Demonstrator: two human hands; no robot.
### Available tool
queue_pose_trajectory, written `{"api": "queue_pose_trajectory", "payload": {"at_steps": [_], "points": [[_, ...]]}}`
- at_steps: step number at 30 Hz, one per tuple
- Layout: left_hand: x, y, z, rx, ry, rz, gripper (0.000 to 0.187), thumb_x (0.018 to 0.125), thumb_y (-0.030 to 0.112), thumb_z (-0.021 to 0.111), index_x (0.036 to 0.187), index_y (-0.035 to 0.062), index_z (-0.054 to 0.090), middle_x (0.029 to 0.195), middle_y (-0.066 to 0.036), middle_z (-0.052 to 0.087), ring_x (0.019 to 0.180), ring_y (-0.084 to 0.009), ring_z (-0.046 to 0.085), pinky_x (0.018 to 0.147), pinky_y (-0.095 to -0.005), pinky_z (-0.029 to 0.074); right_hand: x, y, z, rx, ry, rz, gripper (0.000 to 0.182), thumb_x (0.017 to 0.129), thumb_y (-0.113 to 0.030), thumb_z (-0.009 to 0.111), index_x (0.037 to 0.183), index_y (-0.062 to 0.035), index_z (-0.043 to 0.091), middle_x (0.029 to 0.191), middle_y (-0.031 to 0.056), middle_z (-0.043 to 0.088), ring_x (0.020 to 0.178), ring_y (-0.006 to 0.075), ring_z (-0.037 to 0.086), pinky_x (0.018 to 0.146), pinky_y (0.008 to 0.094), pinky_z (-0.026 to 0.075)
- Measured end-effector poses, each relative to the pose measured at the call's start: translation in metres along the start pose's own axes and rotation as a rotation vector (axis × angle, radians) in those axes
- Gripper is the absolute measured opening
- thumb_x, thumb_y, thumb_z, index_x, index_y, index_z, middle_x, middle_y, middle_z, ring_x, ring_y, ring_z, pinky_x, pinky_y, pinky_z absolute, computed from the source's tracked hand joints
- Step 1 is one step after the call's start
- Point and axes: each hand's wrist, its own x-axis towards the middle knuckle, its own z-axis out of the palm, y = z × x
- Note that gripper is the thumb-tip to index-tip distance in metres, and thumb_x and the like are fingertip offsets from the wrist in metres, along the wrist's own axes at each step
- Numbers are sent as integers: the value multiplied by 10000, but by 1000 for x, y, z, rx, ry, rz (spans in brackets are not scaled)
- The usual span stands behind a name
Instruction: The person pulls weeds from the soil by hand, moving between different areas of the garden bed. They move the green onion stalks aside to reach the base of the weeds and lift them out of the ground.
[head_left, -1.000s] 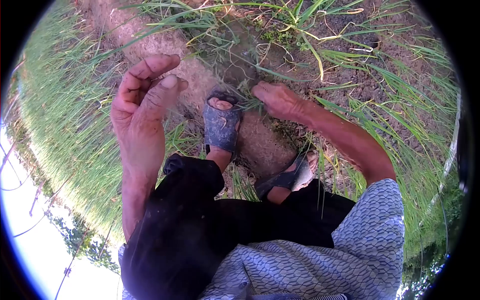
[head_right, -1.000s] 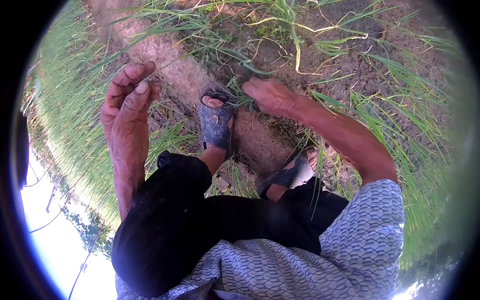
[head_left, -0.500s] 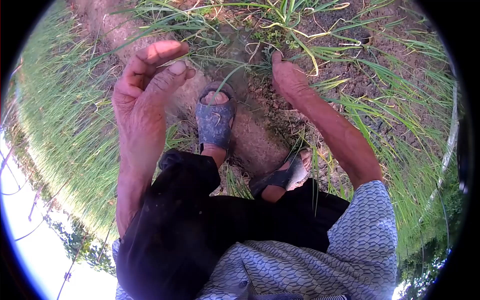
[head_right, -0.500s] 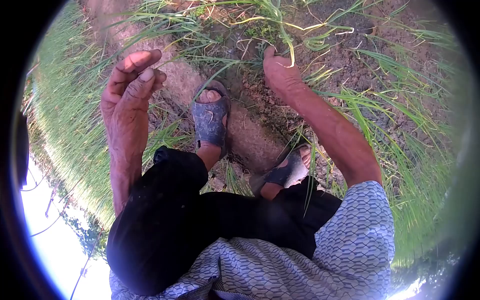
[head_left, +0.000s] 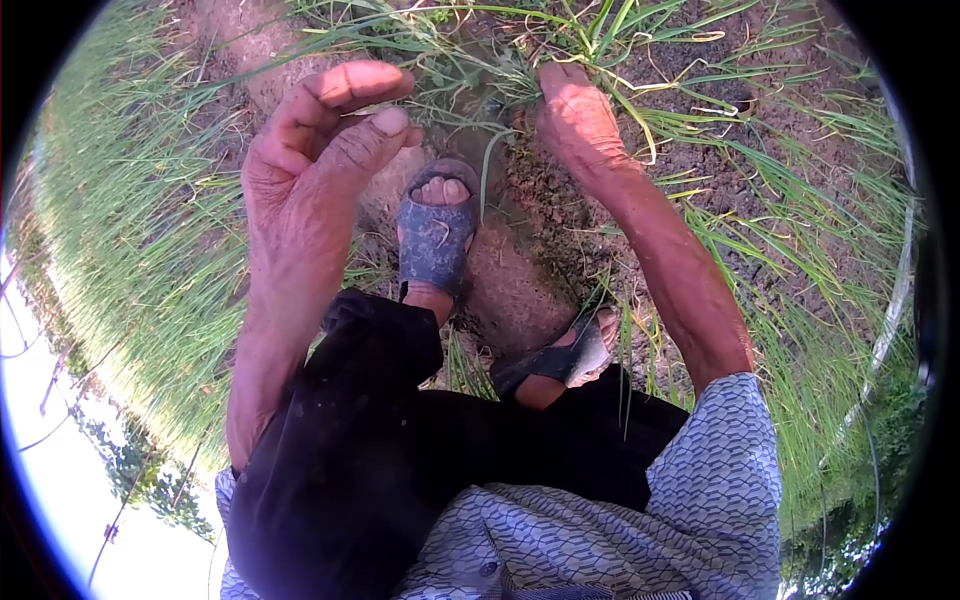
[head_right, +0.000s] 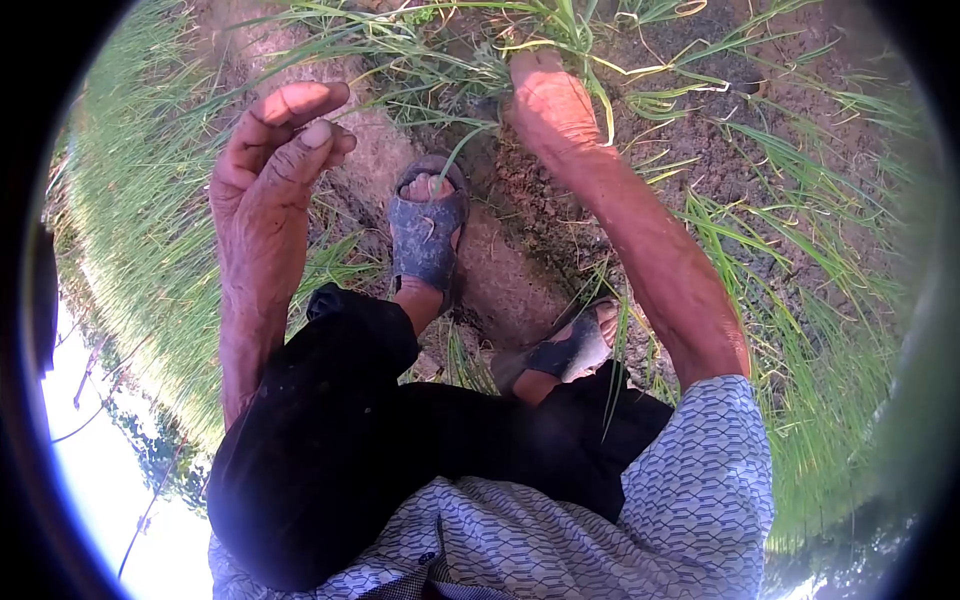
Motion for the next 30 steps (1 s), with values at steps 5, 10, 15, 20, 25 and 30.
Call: {"api": "queue_pose_trajectory", "payload": {"at_steps": [5,10,15,20,25,30], "points": [[-1,-1,-2,-43,46,-44,232,876,21,655,1108,16,644,1103,-83,663,947,-142,636,857,-284,531,9,27,8,-14,-70,285,317,813,-22,537,1087,131,493,1035,349,572,891,440,650,784,480,546],[1,-2,-2,-23,14,-25,247,910,41,607,1155,12,613,1143,-101,650,993,-160,626,877,-303,524,23,49,36,-160,-13,355,305,837,-68,527,1099,87,532,940,305,623,856,428,661,768,475,543],[1,-4,-5,-19,21,-58,243,906,39,610,1146,10,614,1137,-96,649,989,-155,623,880,-300,519,27,50,2,65,-83,340,224,853,-147,554,980,26,617,831,215,656,781,341,659,708,453,522],[2,0,-5,-67,56,-78,211,875,13,644,1086,12,644,1078,-69,663,951,-129,628,863,-276,523,24,46,-50,368,-452,458,316,859,-259,620,1003,22,622,825,197,654,761,309,637,719,429,512],[2,0,-3,16,25,-86,274,916,76,611,1181,8,593,1165,-109,645,954,-161,628,889,-313,505,14,82,14,-89,-142,70,560,847,-127,612,1380,-71,451,1043,235,656,951,355,656,865,463,518],[1,2,2,-32,53,-97,212,883,16,635,1094,6,634,1093,-70,656,954,-130,620,879,-283,517,15,36,-15,2,-334,81,551,859,-140,597,1394,-130,466,1220,202,606,1049,356,619,922,434,491]]}}
